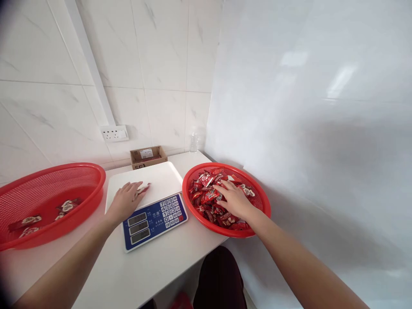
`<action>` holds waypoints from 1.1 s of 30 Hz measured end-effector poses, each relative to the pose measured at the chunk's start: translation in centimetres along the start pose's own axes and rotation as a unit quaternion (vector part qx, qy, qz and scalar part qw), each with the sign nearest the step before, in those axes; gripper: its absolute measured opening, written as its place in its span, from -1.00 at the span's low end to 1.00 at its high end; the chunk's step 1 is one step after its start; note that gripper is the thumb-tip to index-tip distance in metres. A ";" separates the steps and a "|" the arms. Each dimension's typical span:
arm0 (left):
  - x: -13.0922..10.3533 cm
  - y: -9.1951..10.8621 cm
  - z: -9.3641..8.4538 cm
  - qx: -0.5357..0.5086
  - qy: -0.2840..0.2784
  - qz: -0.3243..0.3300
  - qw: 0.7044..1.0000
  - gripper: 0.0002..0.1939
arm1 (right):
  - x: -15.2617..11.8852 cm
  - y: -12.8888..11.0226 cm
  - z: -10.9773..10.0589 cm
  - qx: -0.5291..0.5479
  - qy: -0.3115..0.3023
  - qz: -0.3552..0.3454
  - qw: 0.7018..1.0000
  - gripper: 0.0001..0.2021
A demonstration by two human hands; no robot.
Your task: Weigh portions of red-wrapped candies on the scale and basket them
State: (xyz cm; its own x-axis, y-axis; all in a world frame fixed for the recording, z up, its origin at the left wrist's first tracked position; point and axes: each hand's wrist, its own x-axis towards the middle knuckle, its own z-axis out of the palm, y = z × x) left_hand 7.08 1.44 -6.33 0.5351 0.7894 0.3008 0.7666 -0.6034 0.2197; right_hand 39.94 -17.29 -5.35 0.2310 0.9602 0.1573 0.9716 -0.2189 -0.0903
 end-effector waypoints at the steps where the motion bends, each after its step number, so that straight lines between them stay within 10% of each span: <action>1: -0.2 0.1 0.0 0.002 -0.014 -0.003 1.000 -0.52 | 0.1 -0.4 -0.1 0.001 0.003 -0.018 1.000 -0.52; 15: -1.5 -0.4 -0.9 0.046 -0.014 -0.025 0.999 -0.59 | 3.8 -7.0 -4.7 0.136 0.081 0.003 0.987 -0.76; 24: -3.2 0.3 -1.3 -0.084 0.081 0.008 0.993 -0.61 | 8.1 -14.6 -1.5 0.328 0.071 -0.078 0.939 -0.57; 29: -5.1 -1.5 -3.8 -0.250 0.145 -0.062 0.955 -0.68 | 5.7 -11.7 -1.1 0.237 0.069 -0.089 0.965 -0.60; 33: -7.0 -0.8 -5.8 -0.428 0.076 -0.087 0.896 -0.77 | 3.9 -6.5 -0.1 0.140 0.036 -0.067 0.987 -0.61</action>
State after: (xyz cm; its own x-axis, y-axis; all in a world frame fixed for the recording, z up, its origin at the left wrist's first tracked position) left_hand 0.62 -4.23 -3.21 0.3294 0.8945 0.3022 0.2447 -0.3900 0.8877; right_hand 34.54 -12.14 -4.10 0.1147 0.9603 0.2542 0.9436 -0.0254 -0.3300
